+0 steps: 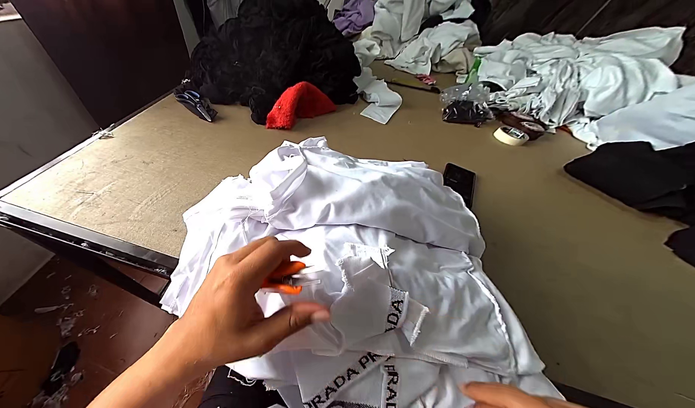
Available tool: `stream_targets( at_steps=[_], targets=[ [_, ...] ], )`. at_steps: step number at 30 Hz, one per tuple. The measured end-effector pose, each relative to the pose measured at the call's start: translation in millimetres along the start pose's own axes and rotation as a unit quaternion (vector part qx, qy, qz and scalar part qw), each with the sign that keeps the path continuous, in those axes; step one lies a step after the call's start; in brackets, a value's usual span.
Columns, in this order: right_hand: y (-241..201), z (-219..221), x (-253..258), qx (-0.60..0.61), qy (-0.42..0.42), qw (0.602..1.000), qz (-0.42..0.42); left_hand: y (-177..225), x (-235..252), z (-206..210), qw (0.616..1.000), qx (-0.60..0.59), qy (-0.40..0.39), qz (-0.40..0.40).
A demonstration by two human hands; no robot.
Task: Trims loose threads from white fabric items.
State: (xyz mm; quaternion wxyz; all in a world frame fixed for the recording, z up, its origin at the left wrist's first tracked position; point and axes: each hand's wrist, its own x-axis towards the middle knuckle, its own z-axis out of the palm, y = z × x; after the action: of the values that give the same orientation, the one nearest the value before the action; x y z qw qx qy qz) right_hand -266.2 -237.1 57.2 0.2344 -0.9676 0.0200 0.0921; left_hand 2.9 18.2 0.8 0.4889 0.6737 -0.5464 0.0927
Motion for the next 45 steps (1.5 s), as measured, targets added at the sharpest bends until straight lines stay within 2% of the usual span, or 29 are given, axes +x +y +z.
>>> stream_targets(
  at_steps=[2,3,5,6,8,12,14,17,20,24,27,30,33,37,45],
  targets=[
    [-10,5,22,-0.021,0.159,0.987,-0.021,-5,16,12,0.998,0.018,-0.002,-0.053],
    [-10,10,41,0.000,0.245,0.968,-0.051,-6,24,19,0.998,0.020,-0.020,-0.063],
    [-6,23,85,0.034,0.365,0.925,-0.099,-6,33,35,0.998,0.010,-0.047,-0.029],
    [-6,27,103,0.033,0.392,0.913,-0.112,-4,33,43,0.999,-0.002,-0.046,0.004],
    [-10,33,126,0.030,0.391,0.910,-0.134,2,31,51,0.997,-0.015,-0.018,0.074],
    [-2,28,139,0.094,0.300,0.940,-0.129,3,16,52,0.984,0.036,0.032,0.171],
    [2,21,143,0.100,0.273,0.949,-0.120,1,9,52,0.978,0.044,0.032,0.200],
    [0,8,153,0.048,0.241,0.964,-0.104,5,2,52,0.971,0.054,0.033,0.232],
    [-2,-1,158,0.018,0.245,0.962,-0.119,12,0,49,0.969,0.045,0.028,0.243],
    [8,-1,158,0.029,0.271,0.944,-0.187,15,4,46,0.978,-0.042,0.025,0.201],
    [11,6,157,0.058,0.288,0.939,-0.179,16,11,39,0.992,-0.091,0.015,0.087],
    [16,17,157,0.164,0.323,0.916,-0.170,9,27,30,0.999,-0.017,-0.022,-0.034],
    [20,28,156,0.267,0.362,0.879,-0.160,-1,40,35,0.993,0.088,-0.063,-0.043],
    [17,39,152,0.336,0.401,0.843,-0.122,4,43,50,0.983,0.162,-0.081,-0.028],
    [17,48,151,0.356,0.428,0.821,-0.125,13,53,72,0.968,0.238,-0.074,0.004]
  ],
)
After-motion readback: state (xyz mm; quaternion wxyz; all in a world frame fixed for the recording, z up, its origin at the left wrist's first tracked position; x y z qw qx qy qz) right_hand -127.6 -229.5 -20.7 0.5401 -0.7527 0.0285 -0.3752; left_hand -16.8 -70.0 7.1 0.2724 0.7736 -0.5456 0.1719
